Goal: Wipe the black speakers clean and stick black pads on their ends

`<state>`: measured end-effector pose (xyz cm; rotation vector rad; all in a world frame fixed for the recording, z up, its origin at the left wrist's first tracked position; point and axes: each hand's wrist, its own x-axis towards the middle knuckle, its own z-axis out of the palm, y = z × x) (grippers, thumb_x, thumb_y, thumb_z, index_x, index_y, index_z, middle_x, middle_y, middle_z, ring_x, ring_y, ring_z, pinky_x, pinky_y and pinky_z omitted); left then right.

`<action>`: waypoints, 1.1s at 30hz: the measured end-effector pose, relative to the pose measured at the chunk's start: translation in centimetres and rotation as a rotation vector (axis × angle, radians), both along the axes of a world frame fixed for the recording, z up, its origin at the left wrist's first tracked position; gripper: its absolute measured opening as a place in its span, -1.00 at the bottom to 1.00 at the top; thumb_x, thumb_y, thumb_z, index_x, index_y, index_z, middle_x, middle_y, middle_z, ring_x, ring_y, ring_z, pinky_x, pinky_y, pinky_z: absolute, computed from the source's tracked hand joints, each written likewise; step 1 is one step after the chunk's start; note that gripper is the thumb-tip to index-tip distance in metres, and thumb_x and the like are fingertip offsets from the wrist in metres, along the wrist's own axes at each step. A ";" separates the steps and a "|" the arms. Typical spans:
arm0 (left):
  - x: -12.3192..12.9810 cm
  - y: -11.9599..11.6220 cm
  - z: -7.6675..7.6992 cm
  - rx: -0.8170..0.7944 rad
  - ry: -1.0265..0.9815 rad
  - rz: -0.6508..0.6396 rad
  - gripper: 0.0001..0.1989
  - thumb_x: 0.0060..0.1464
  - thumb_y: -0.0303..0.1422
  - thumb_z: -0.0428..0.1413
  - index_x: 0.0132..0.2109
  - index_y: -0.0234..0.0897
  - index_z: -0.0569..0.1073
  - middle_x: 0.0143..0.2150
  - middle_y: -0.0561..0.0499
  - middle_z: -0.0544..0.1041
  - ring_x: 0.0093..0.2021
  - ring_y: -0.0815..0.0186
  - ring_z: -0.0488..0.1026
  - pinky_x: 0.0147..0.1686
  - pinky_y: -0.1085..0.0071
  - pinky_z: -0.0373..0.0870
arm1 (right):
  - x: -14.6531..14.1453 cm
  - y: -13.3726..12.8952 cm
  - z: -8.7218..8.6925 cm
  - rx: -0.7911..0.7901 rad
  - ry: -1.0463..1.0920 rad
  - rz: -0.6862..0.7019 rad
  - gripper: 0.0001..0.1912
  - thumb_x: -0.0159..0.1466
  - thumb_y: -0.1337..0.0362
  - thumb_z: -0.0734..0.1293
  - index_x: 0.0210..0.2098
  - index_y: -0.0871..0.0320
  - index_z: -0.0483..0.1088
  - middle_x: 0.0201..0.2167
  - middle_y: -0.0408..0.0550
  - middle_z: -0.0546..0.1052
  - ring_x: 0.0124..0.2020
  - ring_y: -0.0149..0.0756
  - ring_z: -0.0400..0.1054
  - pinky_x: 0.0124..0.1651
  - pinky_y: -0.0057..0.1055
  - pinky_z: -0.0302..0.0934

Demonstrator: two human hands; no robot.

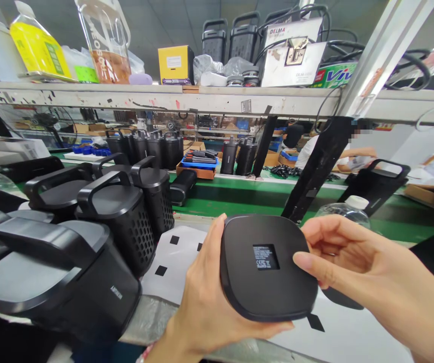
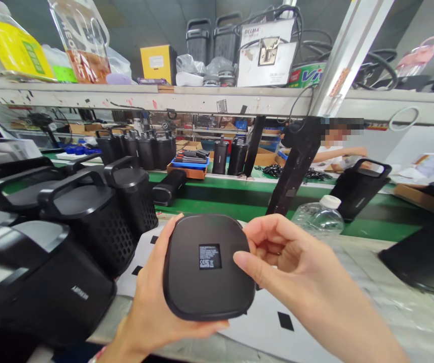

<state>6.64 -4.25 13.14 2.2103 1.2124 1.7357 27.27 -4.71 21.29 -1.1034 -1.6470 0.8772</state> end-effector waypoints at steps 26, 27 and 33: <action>-0.4 0.3 0.1 0.119 0.055 -0.062 0.06 -0.20 0.07 0.34 0.31 -0.27 0.05 0.34 -0.39 0.21 0.30 -0.05 0.29 0.14 0.15 0.46 | -0.7 -0.4 -0.4 0.068 -0.143 -0.132 -0.69 0.21 -0.01 0.46 -0.27 0.04 0.39 -0.43 -0.20 0.43 -0.48 -0.40 0.34 -0.51 -0.58 0.29; -0.4 0.3 0.1 0.125 0.064 -0.054 0.03 -0.17 0.07 0.32 0.30 -0.29 0.06 0.33 -0.40 0.22 0.30 -0.05 0.29 0.15 0.15 0.46 | -0.9 -0.4 -0.4 0.140 -0.201 -0.179 -0.70 0.23 -0.03 0.44 -0.27 0.04 0.40 -0.44 -0.20 0.44 -0.49 -0.39 0.34 -0.51 -0.56 0.28; -0.4 0.3 0.1 0.103 -0.006 -0.030 0.02 -0.20 0.07 0.34 0.30 -0.24 0.10 0.32 -0.36 0.26 0.28 -0.08 0.31 0.14 0.09 0.47 | -0.8 1.8 0.0 0.392 -0.651 -0.500 -0.44 0.22 -0.34 0.25 -0.38 0.06 0.32 -0.66 -0.23 0.33 -0.69 -0.33 0.20 -0.62 -0.39 0.04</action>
